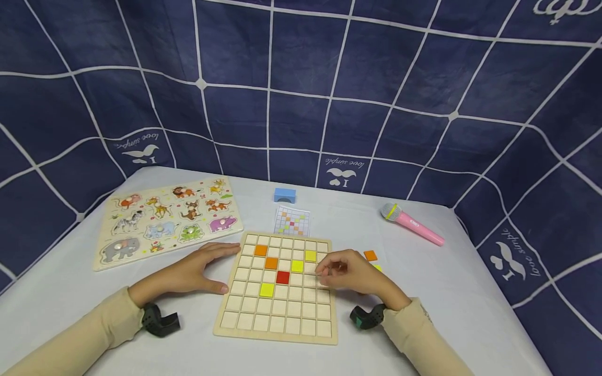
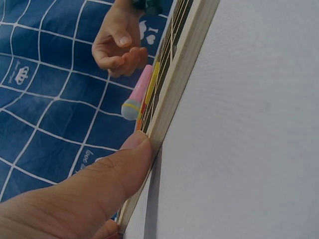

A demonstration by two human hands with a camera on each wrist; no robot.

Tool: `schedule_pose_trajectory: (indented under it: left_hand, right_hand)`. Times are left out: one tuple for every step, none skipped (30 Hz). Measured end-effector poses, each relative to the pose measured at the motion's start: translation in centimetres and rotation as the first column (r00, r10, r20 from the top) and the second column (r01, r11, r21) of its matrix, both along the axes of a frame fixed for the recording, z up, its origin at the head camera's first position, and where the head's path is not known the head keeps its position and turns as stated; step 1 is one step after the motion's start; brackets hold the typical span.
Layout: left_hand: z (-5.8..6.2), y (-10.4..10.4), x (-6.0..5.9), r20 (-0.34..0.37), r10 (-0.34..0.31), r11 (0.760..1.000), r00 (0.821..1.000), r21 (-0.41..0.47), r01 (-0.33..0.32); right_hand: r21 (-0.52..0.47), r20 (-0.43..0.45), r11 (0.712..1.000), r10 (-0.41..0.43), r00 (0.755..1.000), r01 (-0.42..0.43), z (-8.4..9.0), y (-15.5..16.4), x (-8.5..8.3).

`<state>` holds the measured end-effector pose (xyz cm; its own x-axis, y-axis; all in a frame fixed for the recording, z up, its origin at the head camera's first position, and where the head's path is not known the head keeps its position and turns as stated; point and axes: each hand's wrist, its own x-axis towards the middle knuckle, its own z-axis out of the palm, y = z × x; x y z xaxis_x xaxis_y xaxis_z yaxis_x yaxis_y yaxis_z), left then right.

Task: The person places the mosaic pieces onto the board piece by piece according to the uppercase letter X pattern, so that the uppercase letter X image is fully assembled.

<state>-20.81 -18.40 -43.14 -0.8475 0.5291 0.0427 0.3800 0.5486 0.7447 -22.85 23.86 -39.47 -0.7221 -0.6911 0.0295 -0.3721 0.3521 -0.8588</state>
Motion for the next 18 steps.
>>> schedule_pose_trajectory:
  left_hand:
    - [0.0, 0.0, 0.0, 0.001, 0.000, 1.000, 1.000, 0.001, 0.000]
    - [0.0, 0.0, 0.0, 0.002, 0.001, 1.000, 1.000, 0.002, -0.001]
    - [0.1, 0.0, 0.0, 0.003, 0.002, 1.000, 1.000, 0.002, -0.002]
    - [0.1, 0.0, 0.1, 0.004, 0.004, 1.000, 1.000, 0.002, -0.004]
    - [0.1, 0.0, 0.1, 0.006, 0.004, 1.000, 1.000, 0.002, -0.004]
    - [0.1, 0.0, 0.1, 0.006, 0.005, 1.000, 1.000, 0.001, -0.005]
    - [0.1, 0.1, 0.1, 0.006, 0.005, 1.000, 1.000, 0.000, -0.005]
    - [0.1, 0.1, 0.0, 0.005, 0.005, 1.000, 1.000, 0.000, -0.005]
    - [0.1, 0.1, 0.0, 0.004, 0.005, 1.000, 1.000, -0.001, -0.005]
    - [0.1, 0.1, 0.0, 0.003, 0.005, 1.000, 1.000, -0.001, -0.005]
    - [0.1, 0.1, 0.0, 0.002, 0.005, 1.000, 1.000, -0.001, -0.005]
    - [0.1, 0.1, 0.0, 0.000, 0.004, 1.000, 1.000, -0.001, -0.004]
    - [0.0, 0.0, 0.0, -0.002, 0.004, 1.000, 1.000, -0.001, -0.004]
    - [0.0, 0.0, 0.0, -0.004, 0.003, 1.000, 1.000, -0.001, -0.003]
    - [0.0, 0.0, 0.0, -0.006, 0.003, 1.000, 1.000, -0.002, -0.003]
    - [0.0, 0.0, 0.0, -0.006, 0.003, 1.000, 1.000, -0.002, -0.003]
    - [0.0, 0.0, 0.0, -0.007, 0.003, 1.000, 1.000, -0.002, -0.003]
    - [0.0, 0.0, 0.0, -0.007, 0.002, 1.000, 1.000, 0.000, -0.002]
  right_hand:
    - [0.001, -0.009, 1.000, -0.008, 1.000, 0.008, 0.0, 0.5, 0.0]
    - [-0.003, -0.016, 1.000, -0.013, 1.000, 0.013, -0.1, 1.0, 0.0]
    - [-0.007, -0.018, 1.000, -0.017, 1.000, 0.017, -0.2, 1.4, -0.1]
    - [-0.011, -0.022, 1.000, -0.018, 1.000, 0.018, -0.3, 1.9, -0.1]
    - [-0.014, -0.028, 1.000, -0.019, 0.999, 0.019, -0.4, 2.3, -0.1]
    - [-0.014, -0.033, 1.000, -0.023, 0.999, 0.023, -0.4, 2.8, -0.1]
    - [-0.014, -0.032, 1.000, -0.027, 0.999, 0.026, -0.5, 3.2, -0.1]
    - [-0.012, -0.031, 0.999, -0.030, 0.999, 0.030, -0.6, 3.6, -0.1]
    - [-0.009, -0.027, 0.999, -0.036, 0.999, 0.035, -0.6, 4.1, -0.1]
    - [-0.006, -0.029, 0.999, -0.038, 0.999, 0.037, -0.7, 4.5, -0.1]
    - [-0.002, -0.028, 0.999, -0.042, 0.999, 0.042, -0.6, 4.9, -0.1]
    - [0.000, -0.027, 0.999, -0.044, 0.999, 0.044, -0.6, 5.2, -0.1]
    - [0.004, -0.022, 0.999, -0.044, 0.999, 0.044, -0.6, 5.6, -0.1]
    - [0.009, -0.015, 0.999, -0.043, 0.999, 0.043, -0.6, 6.0, -0.2]
    - [0.011, -0.006, 0.999, -0.038, 0.999, 0.038, -0.6, 6.3, -0.2]
    - [0.014, 0.004, 0.999, -0.032, 0.999, 0.032, -0.5, 6.6, -0.3]
    - [0.019, 0.015, 0.999, -0.028, 0.999, 0.028, -0.5, 6.9, -0.3]
    - [0.020, 0.022, 1.000, -0.019, 1.000, 0.018, -0.5, 7.2, -0.4]
